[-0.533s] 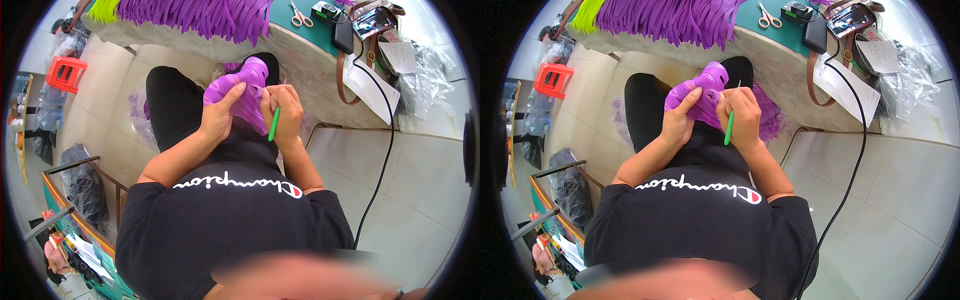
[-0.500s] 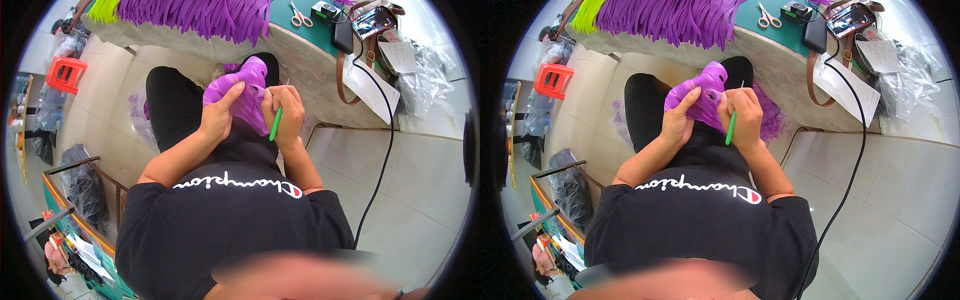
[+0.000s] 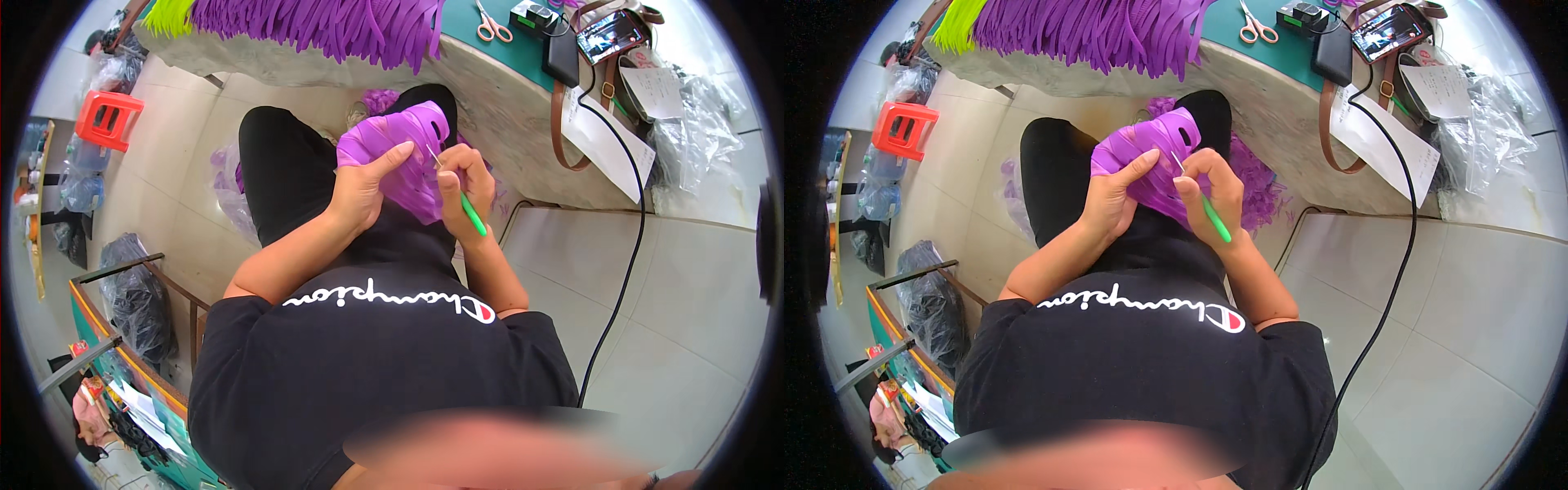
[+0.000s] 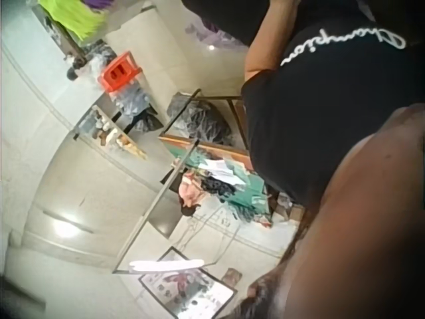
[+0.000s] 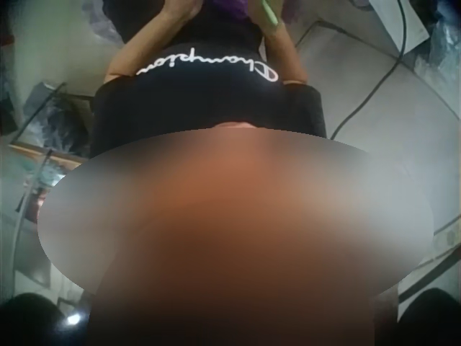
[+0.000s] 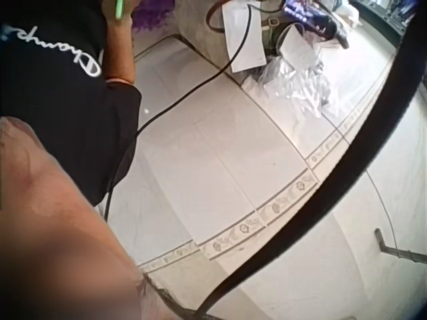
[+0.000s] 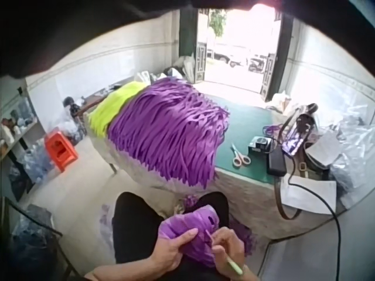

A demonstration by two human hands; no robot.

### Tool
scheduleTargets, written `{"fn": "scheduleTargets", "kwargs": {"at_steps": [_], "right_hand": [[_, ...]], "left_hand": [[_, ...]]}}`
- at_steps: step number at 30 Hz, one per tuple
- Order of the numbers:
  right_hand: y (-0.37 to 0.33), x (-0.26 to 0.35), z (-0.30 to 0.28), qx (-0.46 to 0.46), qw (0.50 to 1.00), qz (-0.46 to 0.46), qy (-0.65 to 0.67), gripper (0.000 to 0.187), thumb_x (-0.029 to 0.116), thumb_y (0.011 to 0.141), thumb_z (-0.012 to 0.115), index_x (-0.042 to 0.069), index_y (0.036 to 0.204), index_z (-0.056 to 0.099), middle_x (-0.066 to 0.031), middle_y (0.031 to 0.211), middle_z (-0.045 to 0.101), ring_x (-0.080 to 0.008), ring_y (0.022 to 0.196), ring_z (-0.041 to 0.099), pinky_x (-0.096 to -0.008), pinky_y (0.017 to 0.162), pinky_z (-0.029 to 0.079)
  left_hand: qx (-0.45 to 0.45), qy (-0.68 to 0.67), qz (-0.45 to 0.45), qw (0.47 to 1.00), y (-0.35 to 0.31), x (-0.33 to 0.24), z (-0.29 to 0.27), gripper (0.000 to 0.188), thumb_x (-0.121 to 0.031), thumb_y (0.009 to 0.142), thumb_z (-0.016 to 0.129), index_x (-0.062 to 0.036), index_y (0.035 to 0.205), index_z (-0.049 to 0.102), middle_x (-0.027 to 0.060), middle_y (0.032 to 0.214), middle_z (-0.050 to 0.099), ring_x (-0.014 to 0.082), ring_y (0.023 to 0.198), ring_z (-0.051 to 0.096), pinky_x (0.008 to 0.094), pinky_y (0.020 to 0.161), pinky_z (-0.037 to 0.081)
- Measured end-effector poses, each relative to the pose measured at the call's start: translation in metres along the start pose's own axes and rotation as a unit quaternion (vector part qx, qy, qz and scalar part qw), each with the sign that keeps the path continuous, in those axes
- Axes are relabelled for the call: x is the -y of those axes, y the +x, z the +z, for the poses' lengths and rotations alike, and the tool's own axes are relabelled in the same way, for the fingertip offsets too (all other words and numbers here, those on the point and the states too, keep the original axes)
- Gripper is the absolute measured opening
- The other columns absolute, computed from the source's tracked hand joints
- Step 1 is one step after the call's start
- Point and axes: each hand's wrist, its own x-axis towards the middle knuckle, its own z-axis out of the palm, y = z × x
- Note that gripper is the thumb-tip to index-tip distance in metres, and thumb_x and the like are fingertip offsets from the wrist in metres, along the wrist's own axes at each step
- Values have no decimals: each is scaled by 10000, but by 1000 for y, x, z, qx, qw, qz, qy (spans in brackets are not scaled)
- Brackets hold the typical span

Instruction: Organizing, bundling, and trimming purple fabric strips using a hook tool and scissors at a workbench.

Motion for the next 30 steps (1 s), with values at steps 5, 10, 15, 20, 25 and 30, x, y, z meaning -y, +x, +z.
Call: {"fn": "scheduleTargets", "kwargs": {"at_steps": [5, 10, 15, 20, 25, 30], "right_hand": [[3, -1, 0, 38, 990, -94, -102, 244, 200, 891, 659, 18, 794, 528, -101, 776, 598, -167, 670, 565, -269, 619, 456], [8, 0, 2, 44, 984, -103, -136, 219, 164, 864, 682, 17, 791, 536, -109, 767, 605, -188, 659, 576, -277, 611, 461], [9, 1, 2, 59, 981, -120, -140, 209, 144, 847, 691, 21, 776, 538, -107, 763, 607, -188, 654, 573, -276, 607, 460], [12, 4, 4, 26, 979, -105, -175, 193, 113, 847, 682, 10, 766, 540, -96, 750, 606, -173, 634, 564, -273, 580, 448], [13, 12, 6, 39, 968, 93, -231, 223, 121, 881, 651, 13, 728, 529, -77, 639, 570, -122, 567, 531, -256, 543, 423], [16, 13, -16, 64, 961, 255, 90, 308, 195, 965, 546, 73, 692, 473, -21, 579, 510, -74, 495, 417, -220, 481, 307]], "left_hand": [[2, -1, 2, 1000, 1, 1, -1, 240, 2, 839, 666, -18, 1067, 594, 38, 926, 654, 116, 846, 631, 271, 797, 504], [8, 6, 16, 1000, 1, 0, -1, 241, 7, 838, 664, -10, 1064, 584, 40, 912, 648, 113, 827, 628, 265, 779, 507], [10, 13, 27, 999, 1, 0, -2, 221, 17, 840, 659, -8, 1047, 586, 40, 906, 646, 105, 814, 626, 258, 768, 507], [7, 29, 56, 998, 3, 2, -2, 213, 37, 828, 664, -19, 1019, 589, 31, 910, 640, 101, 814, 623, 253, 772, 505], [9, 98, 116, 988, 4, 13, -10, 250, 48, 817, 668, -18, 1044, 586, 31, 950, 632, 100, 852, 617, 252, 779, 503], [14, 102, 104, 989, 4, 5, -8, 323, 30, 822, 666, -11, 1129, 574, 45, 1021, 629, 120, 936, 609, 276, 861, 483]]}}
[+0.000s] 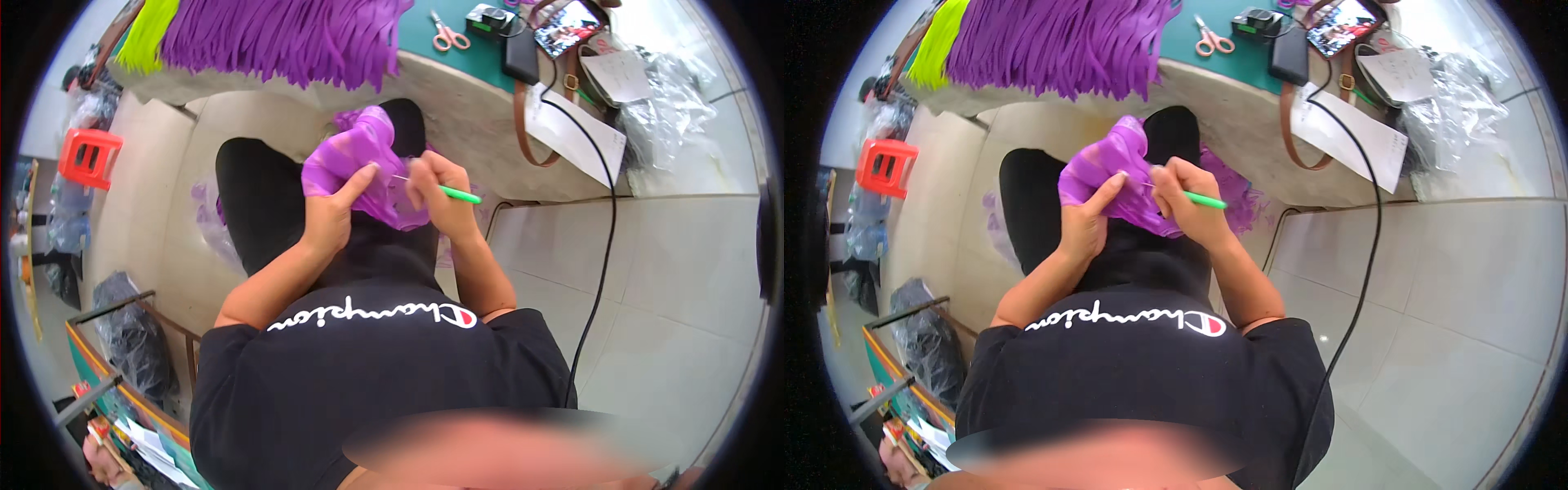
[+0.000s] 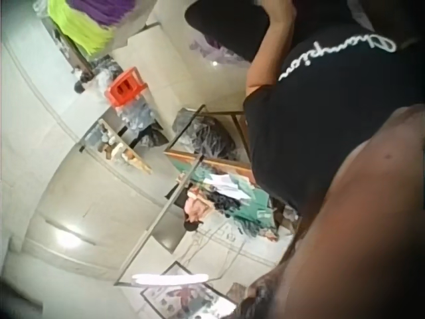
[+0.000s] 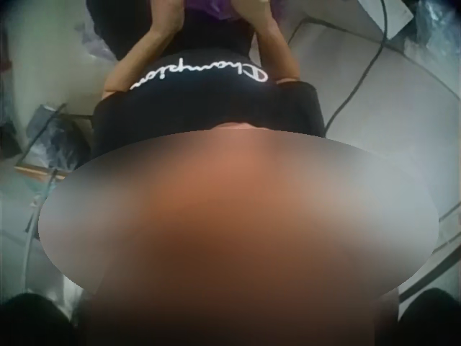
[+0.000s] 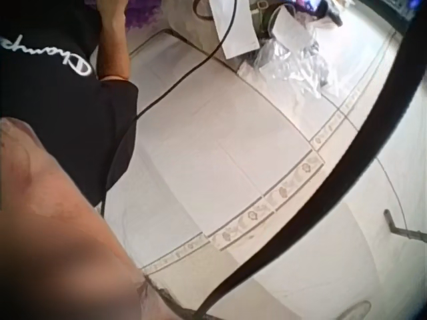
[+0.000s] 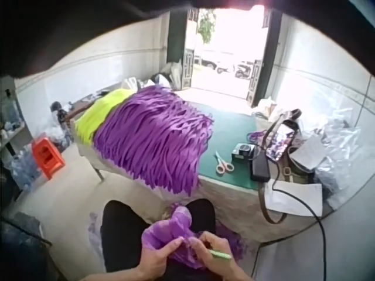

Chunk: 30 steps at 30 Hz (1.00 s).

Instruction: Organizing, bundling, and trimming purple fabric strips using a hook tool and scissors at a workbench.

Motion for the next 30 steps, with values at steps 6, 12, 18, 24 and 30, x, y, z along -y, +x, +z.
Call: {"fn": "scheduleTargets", "kwargs": {"at_steps": [6, 12, 18, 24, 30], "right_hand": [[6, -10, 7, -115, 986, -115, 20, 266, 85, 926, 584, 84, 725, 411, -30, 731, 506, -70, 677, 454, -219, 611, 385], [8, -5, 19, -77, 985, -147, 54, 343, -25, 833, 684, 72, 721, 375, -39, 815, 564, -68, 746, 465, -216, 667, 423], [13, -5, 21, -70, 965, -254, 10, 346, -19, 837, 684, 72, 716, 373, -37, 798, 568, -66, 713, 465, -209, 635, 416], [16, -6, 17, -93, 989, -102, 44, 332, -43, 845, 659, 88, 737, 373, -25, 810, 565, -62, 759, 474, -202, 681, 416], [13, -5, 12, -96, 993, -47, 49, 305, -18, 861, 650, 93, 737, 394, -28, 850, 574, -59, 781, 473, -185, 697, 398]], "left_hand": [[20, -99, -72, 992, -2, -7, 12, 331, 29, 835, 648, -17, 1149, 553, 69, 1083, 622, 149, 1014, 601, 300, 934, 451], [26, -23, -37, 999, -3, 4, 6, 329, 21, 835, 664, -24, 1137, 543, 60, 1093, 615, 130, 1014, 587, 283, 903, 461], [39, 113, 54, 991, -4, 1, 12, 241, -6, 855, 661, -5, 1081, 577, 28, 969, 620, 92, 911, 585, 262, 839, 465], [22, -44, -132, 990, -2, 2, 1, 180, -25, 837, 678, -26, 1007, 620, 35, 938, 645, 120, 870, 612, 262, 803, 478], [43, -68, -116, 990, 1, 2, 2, 185, -35, 832, 685, -30, 1011, 638, 24, 954, 655, 112, 902, 611, 279, 839, 474]]}}
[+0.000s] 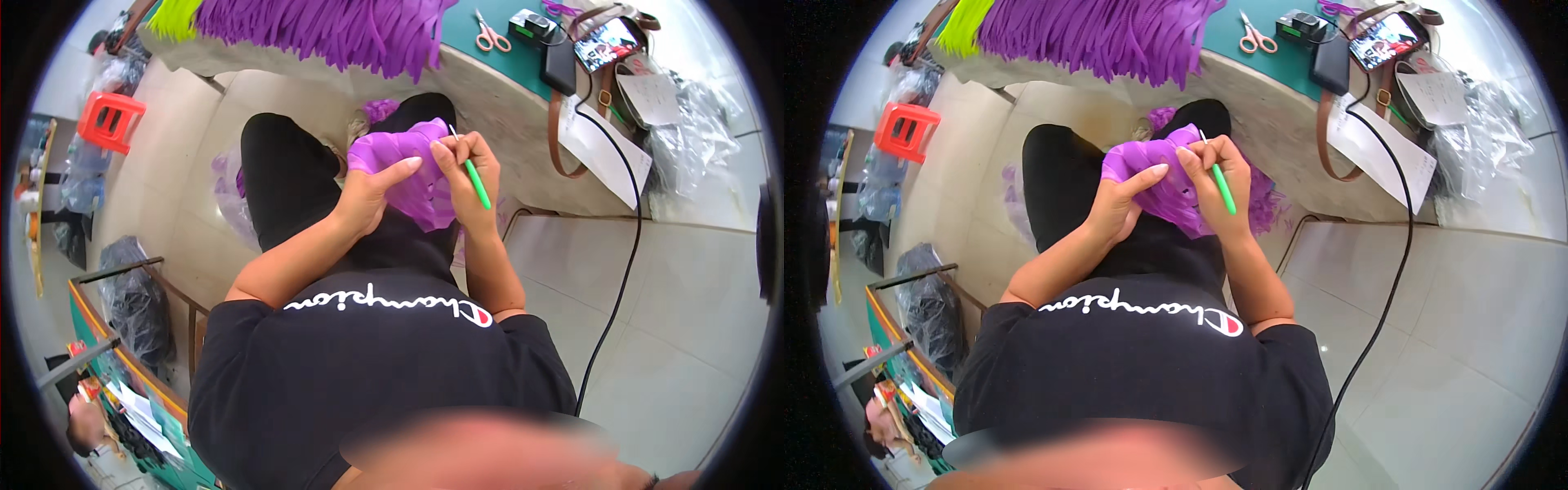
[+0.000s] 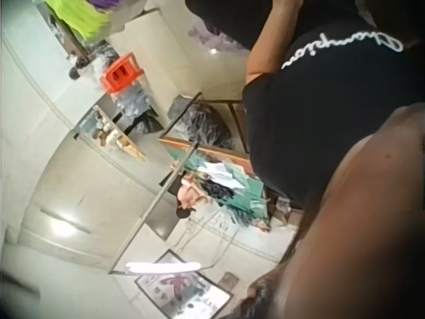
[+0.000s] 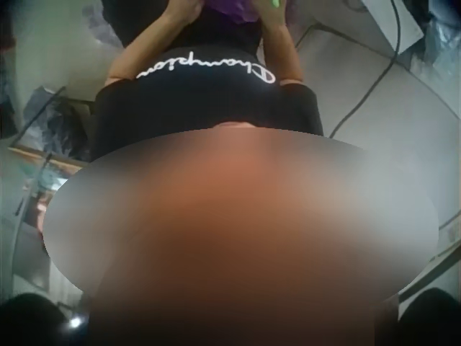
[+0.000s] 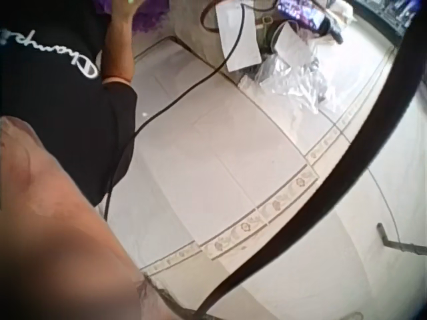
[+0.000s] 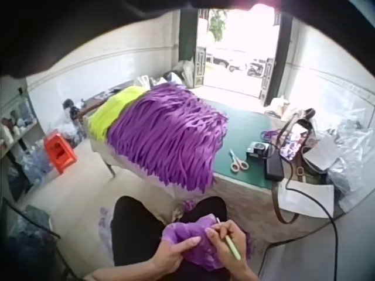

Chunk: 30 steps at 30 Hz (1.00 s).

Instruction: Organizing, bundling, and trimming purple fabric strips using a hook tool and scissors at a workbench.

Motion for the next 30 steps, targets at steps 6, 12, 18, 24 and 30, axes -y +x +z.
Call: {"fn": "scheduleTargets", "kwargs": {"at_steps": [6, 12, 18, 24, 30], "right_hand": [[-1, 0, 0, 43, 999, -3, 17, 300, -20, 861, 650, 88, 751, 392, -26, 853, 559, -61, 782, 473, -179, 693, 391], [1, -2, 0, 35, 999, 14, -1, 336, -11, 839, 679, 76, 738, 370, -55, 844, 604, -56, 746, 466, -204, 654, 418], [-6, 4, 5, 126, 988, -85, 2, 335, -56, 838, 657, 97, 755, 370, -34, 887, 568, -76, 775, 475, -207, 700, 409], [5, 5, -2, 14, 997, 11, 77, 307, -41, 864, 630, 98, 759, 377, -46, 866, 574, -82, 765, 509, -205, 726, 422], [1, 7, -6, -116, 947, -186, -235, 305, -17, 852, 645, 68, 719, 384, -88, 852, 617, -120, 752, 575, -245, 686, 466]], "left_hand": [[-5, 16, 21, 1000, -4, -1, 3, 181, -25, 833, 685, -18, 1010, 646, 37, 970, 659, 111, 891, 617, 266, 825, 482], [12, 84, 81, 993, -3, -1, 1, 151, -9, 839, 675, -5, 984, 633, 44, 944, 656, 111, 873, 613, 261, 793, 491], [-19, 172, 155, 973, 3, 11, -9, 158, 9, 826, 673, 7, 975, 621, 43, 932, 651, 102, 855, 608, 253, 758, 489], [20, 74, -7, 997, 5, 2, -2, 187, -20, 842, 669, -24, 1027, 645, 57, 987, 667, 103, 910, 607, 250, 780, 480], [23, -84, -67, 994, 0, -8, 4, 183, -125, 900, 634, -25, 1053, 623, 45, 1015, 656, 126, 976, 607, 290, 902, 456]]}}
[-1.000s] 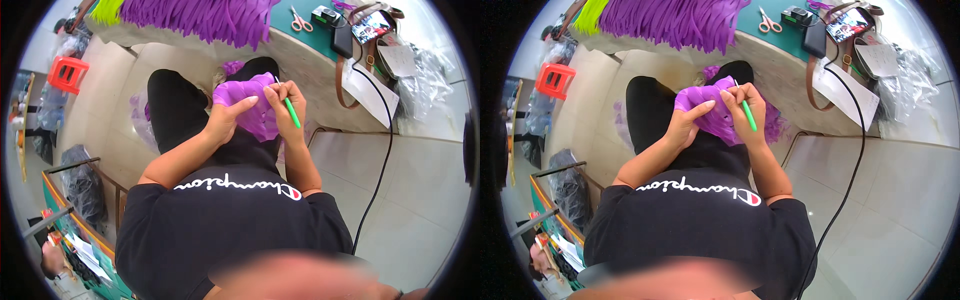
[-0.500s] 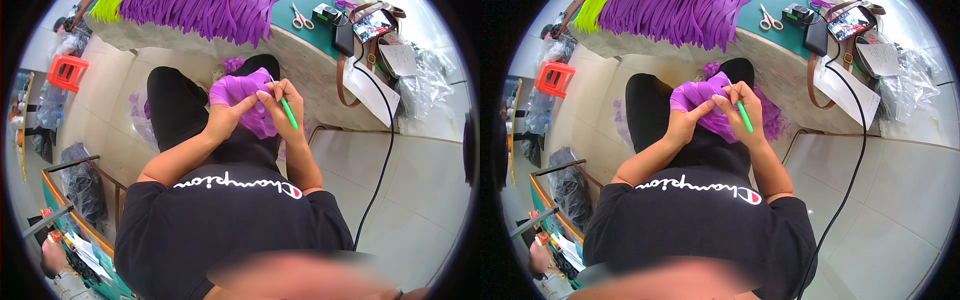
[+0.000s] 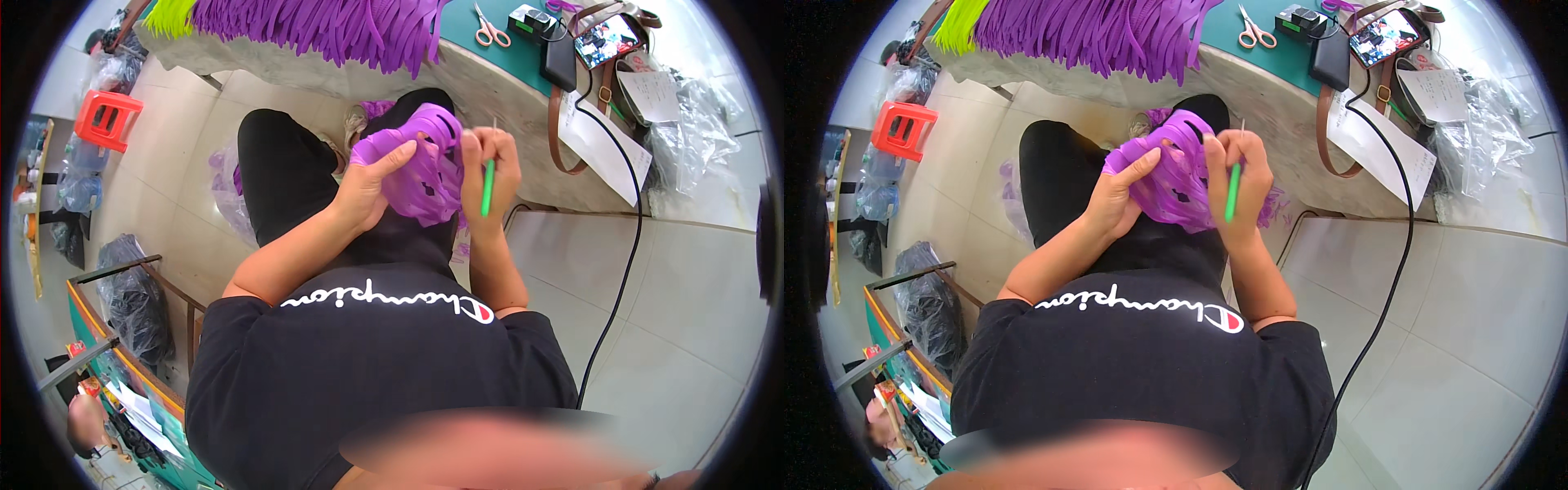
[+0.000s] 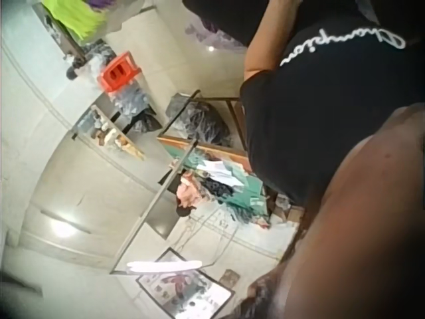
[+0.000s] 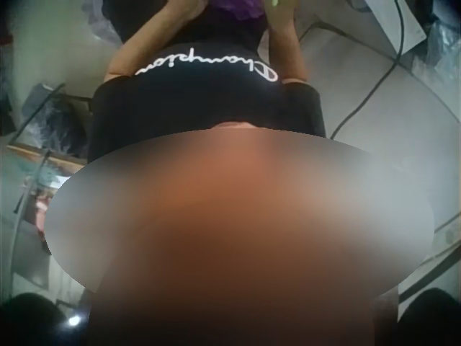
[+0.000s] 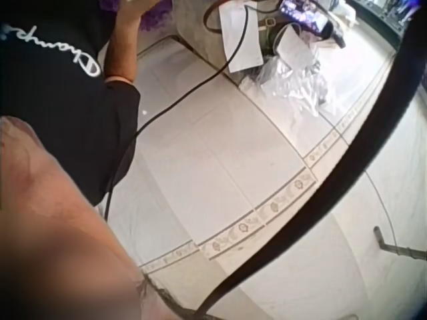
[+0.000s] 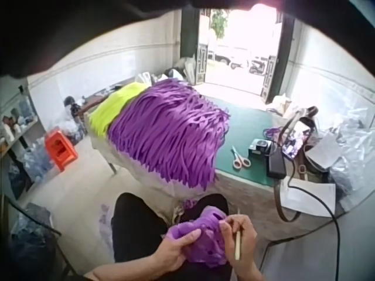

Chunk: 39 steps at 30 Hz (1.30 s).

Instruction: Organizing, bundling, and trimming purple fabric strips using a hook tool and scissors at a workbench.

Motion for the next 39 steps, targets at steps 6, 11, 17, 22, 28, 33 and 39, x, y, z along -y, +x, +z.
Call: {"fn": "scheduleTargets", "kwargs": {"at_steps": [6, 11, 17, 22, 28, 33, 39], "right_hand": [[-12, 4, 7, 61, 996, -37, 60, 346, -70, 803, 684, 67, 721, 377, -110, 885, 644, -116, 768, 585, -234, 683, 467], [-10, 5, 14, 46, 991, 25, 126, 332, -47, 829, 673, 60, 739, 372, -115, 881, 642, -104, 751, 569, -224, 658, 467], [-16, -6, 13, 82, 993, -82, 18, 344, 12, 813, 722, 49, 752, 385, -140, 896, 659, -160, 837, 651, -257, 700, 499], [-17, -10, 4, -35, 971, 66, 228, 316, 20, 862, 672, 81, 754, 381, -159, 860, 671, -172, 804, 636, -280, 711, 496], [-13, -78, -52, -179, 805, 253, 505, 185, 63, 906, 622, 85, 836, 451, -142, 890, 654, -170, 782, 597, -267, 696, 496], [-61, -220, -164, -322, 789, 383, 356, 128, 78, 889, 645, 18, 973, 569, -79, 829, 628, -133, 702, 582, -237, 586, 489], [-120, -289, -247, -399, 860, 317, -42, 82, 37, 808, 595, 5, 882, 579, -110, 770, 653, -224, 691, 625, -333, 566, 485]], "left_hand": [[-34, 37, 55, 997, 3, 9, -1, 136, -88, 890, 650, -55, 1020, 625, 28, 964, 656, 107, 898, 613, 254, 814, 469], [-27, 66, 67, 995, 1, 8, -6, 111, -94, 897, 646, -57, 1001, 632, 17, 963, 647, 97, 892, 600, 250, 814, 464], [-42, 78, 76, 993, -2, 13, -7, 165, -115, 917, 624, -24, 1054, 638, 32, 981, 654, 105, 927, 598, 256, 835, 464], [-25, 35, 61, 997, 0, 8, -1, 225, -156, 939, 593, -16, 1114, 606, 95, 1056, 670, 162, 959, 621, 300, 854, 483], [-99, -51, 132, 985, 9, -16, -21, 335, -227, 968, 539, -26, 1236, 531, 120, 1218, 616, 197, 1086, 583, 363, 951, 458], [-104, -57, 175, 977, 8, -33, -34, 358, -232, 966, 541, -17, 1253, 532, 90, 1220, 617, 180, 1055, 589, 354, 941, 464], [-123, -31, 205, 970, 7, -43, -16, 334, -186, 966, 545, -12, 1251, 537, 86, 1223, 611, 173, 1030, 600, 341, 890, 486]]}}
